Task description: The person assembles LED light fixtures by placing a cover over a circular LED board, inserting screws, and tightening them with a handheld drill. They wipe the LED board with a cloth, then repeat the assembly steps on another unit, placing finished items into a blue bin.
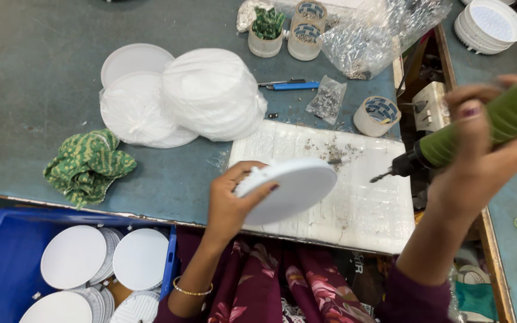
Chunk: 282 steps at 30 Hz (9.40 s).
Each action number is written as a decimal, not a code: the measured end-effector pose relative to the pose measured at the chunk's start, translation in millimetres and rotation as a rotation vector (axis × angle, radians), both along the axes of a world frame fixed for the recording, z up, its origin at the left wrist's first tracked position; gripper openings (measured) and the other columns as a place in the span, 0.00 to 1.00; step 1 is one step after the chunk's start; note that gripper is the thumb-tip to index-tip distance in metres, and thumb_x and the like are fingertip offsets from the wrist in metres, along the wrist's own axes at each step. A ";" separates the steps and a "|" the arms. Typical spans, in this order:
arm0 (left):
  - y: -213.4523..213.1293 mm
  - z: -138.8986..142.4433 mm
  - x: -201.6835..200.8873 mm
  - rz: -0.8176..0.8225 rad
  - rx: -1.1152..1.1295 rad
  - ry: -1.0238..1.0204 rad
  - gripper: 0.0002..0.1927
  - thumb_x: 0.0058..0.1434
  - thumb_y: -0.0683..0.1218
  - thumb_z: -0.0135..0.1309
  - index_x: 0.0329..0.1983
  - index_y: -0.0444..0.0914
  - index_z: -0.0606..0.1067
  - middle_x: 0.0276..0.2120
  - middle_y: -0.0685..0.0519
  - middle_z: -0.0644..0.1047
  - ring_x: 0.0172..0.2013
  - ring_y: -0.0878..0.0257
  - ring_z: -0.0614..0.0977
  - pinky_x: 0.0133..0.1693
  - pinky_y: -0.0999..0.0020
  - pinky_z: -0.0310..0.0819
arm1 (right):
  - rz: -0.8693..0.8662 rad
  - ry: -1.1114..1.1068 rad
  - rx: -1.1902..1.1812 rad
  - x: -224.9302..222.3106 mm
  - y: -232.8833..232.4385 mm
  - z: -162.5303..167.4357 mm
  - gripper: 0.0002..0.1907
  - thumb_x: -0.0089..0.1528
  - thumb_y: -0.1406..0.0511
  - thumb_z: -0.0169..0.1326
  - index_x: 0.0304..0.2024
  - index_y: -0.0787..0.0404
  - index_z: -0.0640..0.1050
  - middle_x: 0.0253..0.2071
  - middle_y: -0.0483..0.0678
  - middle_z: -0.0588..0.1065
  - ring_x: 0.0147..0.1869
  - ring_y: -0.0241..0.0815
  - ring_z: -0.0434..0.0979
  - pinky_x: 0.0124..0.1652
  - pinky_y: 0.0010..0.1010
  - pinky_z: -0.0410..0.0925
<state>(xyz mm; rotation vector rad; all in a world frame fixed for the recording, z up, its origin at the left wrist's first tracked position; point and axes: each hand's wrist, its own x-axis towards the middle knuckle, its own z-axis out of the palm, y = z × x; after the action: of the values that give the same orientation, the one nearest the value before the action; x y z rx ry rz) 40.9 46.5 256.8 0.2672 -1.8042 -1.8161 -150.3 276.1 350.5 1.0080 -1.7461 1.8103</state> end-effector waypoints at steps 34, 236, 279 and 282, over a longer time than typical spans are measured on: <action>26.8 26.3 10.1 -0.357 -0.764 -0.056 0.28 0.55 0.45 0.65 0.60 0.36 0.75 0.49 0.45 0.83 0.48 0.49 0.85 0.49 0.58 0.78 | 0.445 -0.004 0.746 78.4 15.3 -56.7 0.24 0.54 0.60 0.64 0.50 0.63 0.81 0.47 0.51 0.82 0.50 0.49 0.83 0.49 0.37 0.73; 3.6 -50.9 4.3 -0.128 -0.772 -0.144 0.24 0.61 0.51 0.62 0.59 0.38 0.75 0.65 0.45 0.70 0.64 0.47 0.72 0.63 0.54 0.66 | 0.222 -0.311 -0.037 2.7 88.1 -21.0 0.21 0.81 0.59 0.33 0.64 0.68 0.69 0.64 0.55 0.69 0.67 0.47 0.69 0.71 0.35 0.61; -68.6 -52.2 102.9 0.133 -0.612 -0.117 0.23 0.53 0.60 0.67 0.48 0.45 0.82 0.42 0.53 0.84 0.45 0.56 0.85 0.47 0.62 0.77 | 0.179 0.195 0.723 88.6 -50.2 -113.9 0.38 0.73 0.41 0.34 0.59 0.71 0.66 0.54 0.63 0.76 0.43 0.45 0.75 0.47 0.32 0.68; -116.4 -46.3 174.0 0.313 -0.545 -0.243 0.23 0.56 0.62 0.66 0.46 0.42 0.83 0.35 0.54 0.85 0.32 0.63 0.87 0.38 0.68 0.78 | 0.171 0.101 0.669 54.4 -25.5 -154.1 0.34 0.78 0.44 0.33 0.62 0.70 0.65 0.53 0.63 0.76 0.50 0.48 0.78 0.53 0.36 0.70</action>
<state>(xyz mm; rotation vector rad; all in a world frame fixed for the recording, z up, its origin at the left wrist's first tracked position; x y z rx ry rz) 215.0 -69.9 210.6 0.5363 -2.1983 -1.0661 -95.9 250.6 196.4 1.5046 -2.3147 1.2326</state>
